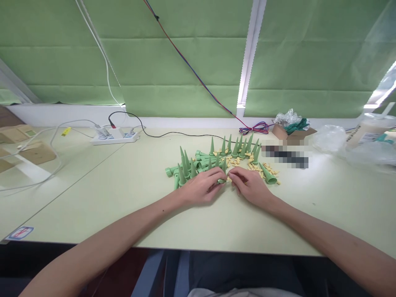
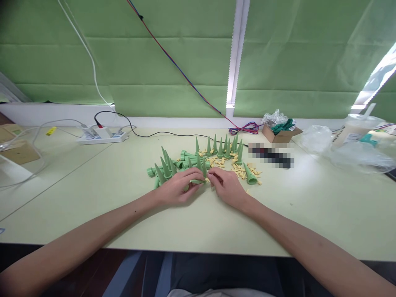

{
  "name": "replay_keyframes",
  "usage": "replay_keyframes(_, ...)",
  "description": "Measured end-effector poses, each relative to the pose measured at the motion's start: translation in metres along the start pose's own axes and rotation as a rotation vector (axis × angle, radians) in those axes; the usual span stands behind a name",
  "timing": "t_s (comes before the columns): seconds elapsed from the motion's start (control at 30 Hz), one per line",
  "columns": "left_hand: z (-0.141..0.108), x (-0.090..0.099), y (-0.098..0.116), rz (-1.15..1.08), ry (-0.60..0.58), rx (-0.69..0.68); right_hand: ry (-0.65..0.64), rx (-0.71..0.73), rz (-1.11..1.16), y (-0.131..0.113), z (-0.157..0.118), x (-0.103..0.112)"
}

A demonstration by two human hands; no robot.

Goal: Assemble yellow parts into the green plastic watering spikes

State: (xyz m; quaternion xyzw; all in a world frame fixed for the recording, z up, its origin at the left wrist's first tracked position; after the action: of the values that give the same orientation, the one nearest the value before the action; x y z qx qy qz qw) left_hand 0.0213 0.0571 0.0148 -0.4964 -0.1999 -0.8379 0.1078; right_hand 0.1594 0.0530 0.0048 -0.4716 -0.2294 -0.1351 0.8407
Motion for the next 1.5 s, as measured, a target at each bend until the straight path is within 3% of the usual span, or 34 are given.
replay_keyframes(0.63, -0.003, -0.007, 0.003, 0.03, -0.074, -0.029, -0.027, 0.013, -0.032, 0.001, -0.002, -0.004)
replay_keyframes(1.17, -0.003, -0.01, 0.003, 0.05, -0.109, -0.004, -0.028, -0.077, 0.03, 0.007, 0.0, -0.008)
replay_keyframes(1.5, -0.002, -0.003, -0.006, -0.033, -0.011, 0.062, -0.096, -0.059, 0.056, 0.007, 0.0, -0.008)
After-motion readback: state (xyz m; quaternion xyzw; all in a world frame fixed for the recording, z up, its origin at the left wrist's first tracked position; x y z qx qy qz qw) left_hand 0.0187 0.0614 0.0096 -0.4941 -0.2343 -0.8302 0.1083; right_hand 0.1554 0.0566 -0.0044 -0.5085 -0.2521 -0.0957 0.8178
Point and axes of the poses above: each hand's wrist, its own z-axis towards the middle knuckle, its own x-axis out of the back of the hand, y = z × x, the point moved 7 cm from there along z, towards the middle knuckle, and after that the axes turned 7 degrees about z, right-handed, at the moved point
